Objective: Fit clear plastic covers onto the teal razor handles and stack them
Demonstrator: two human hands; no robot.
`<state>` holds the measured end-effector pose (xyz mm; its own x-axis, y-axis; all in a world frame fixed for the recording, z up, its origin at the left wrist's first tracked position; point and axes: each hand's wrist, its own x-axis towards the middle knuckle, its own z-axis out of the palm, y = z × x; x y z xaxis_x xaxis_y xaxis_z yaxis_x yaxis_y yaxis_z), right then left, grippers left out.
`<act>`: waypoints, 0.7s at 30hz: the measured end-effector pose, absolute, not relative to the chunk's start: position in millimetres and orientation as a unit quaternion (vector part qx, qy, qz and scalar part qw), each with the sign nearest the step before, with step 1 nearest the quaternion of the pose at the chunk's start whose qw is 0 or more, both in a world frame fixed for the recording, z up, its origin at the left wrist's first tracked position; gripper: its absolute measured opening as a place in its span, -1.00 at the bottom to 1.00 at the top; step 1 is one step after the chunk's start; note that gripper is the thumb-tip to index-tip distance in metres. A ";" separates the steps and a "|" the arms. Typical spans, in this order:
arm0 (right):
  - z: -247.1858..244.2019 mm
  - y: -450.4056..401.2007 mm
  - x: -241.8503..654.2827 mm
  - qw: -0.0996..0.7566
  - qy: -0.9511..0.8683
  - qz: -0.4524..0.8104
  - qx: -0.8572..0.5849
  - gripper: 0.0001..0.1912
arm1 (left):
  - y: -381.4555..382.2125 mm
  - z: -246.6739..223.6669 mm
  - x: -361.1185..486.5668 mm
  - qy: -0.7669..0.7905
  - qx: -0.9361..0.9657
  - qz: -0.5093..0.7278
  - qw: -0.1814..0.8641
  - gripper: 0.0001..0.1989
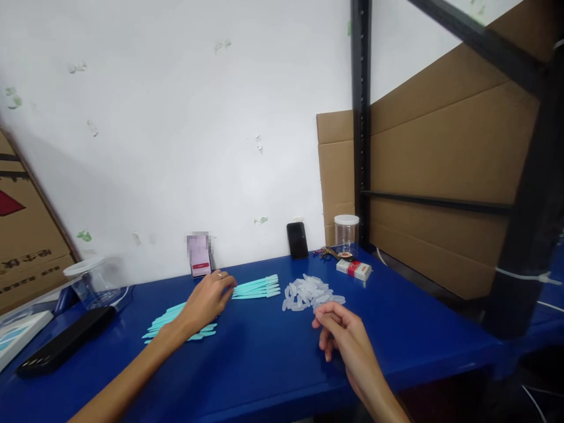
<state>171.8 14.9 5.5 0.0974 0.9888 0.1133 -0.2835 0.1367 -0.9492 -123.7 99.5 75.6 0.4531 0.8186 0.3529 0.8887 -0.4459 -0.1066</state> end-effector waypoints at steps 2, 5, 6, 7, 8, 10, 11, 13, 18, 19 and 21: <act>5.1 14.1 171.9 0.613 -0.435 0.513 -0.415 -0.66 | 74.1 75.1 -154.3 -0.528 -0.831 -0.120 0.131 -0.73; 4.4 12.2 171.9 0.601 -0.444 0.506 -0.431 -0.67 | 38.0 67.2 -197.3 -0.561 -0.812 -0.103 0.124 -0.74; 3.7 11.8 171.8 0.595 -0.448 0.504 -0.436 -0.67 | 28.2 63.5 -208.8 -0.570 -0.806 -0.097 0.123 -0.75; 2.8 11.6 171.7 0.590 -0.454 0.502 -0.441 -0.67 | 20.0 59.6 -218.4 -0.577 -0.802 -0.094 0.125 -0.77; 1.6 11.6 171.5 0.585 -0.459 0.500 -0.443 -0.67 | 13.5 55.8 -226.0 -0.579 -0.799 -0.094 0.130 -0.78; -1.0 12.4 171.0 0.580 -0.466 0.495 -0.449 -0.65 | 5.5 49.2 -235.6 -0.575 -0.800 -0.095 0.144 -0.76; -2.1 13.0 170.7 0.581 -0.467 0.491 -0.450 -0.65 | 3.7 46.6 -238.2 -0.570 -0.803 -0.093 0.149 -0.75; -3.1 13.7 170.2 0.587 -0.469 0.483 -0.450 -0.66 | 3.2 42.6 -240.4 -0.557 -0.811 -0.087 0.153 -0.75; -0.8 12.9 168.9 0.586 -0.481 0.471 -0.451 -0.70 | 12.6 32.5 -245.4 -0.540 -0.821 -0.105 0.155 -0.73; -0.9 12.7 168.6 0.579 -0.490 0.466 -0.456 -0.70 | 15.6 29.7 -247.4 -0.536 -0.823 -0.111 0.152 -0.72; -2.2 12.9 167.6 0.555 -0.525 0.436 -0.476 -0.71 | 21.7 24.0 -251.6 -0.529 -0.826 -0.125 0.150 -0.70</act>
<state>167.6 12.9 -2.2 0.0689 0.9833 0.1684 0.0158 0.1677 -0.9857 -251.6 21.7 24.0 0.4088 0.8364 0.3650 0.9114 -0.3946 -0.1165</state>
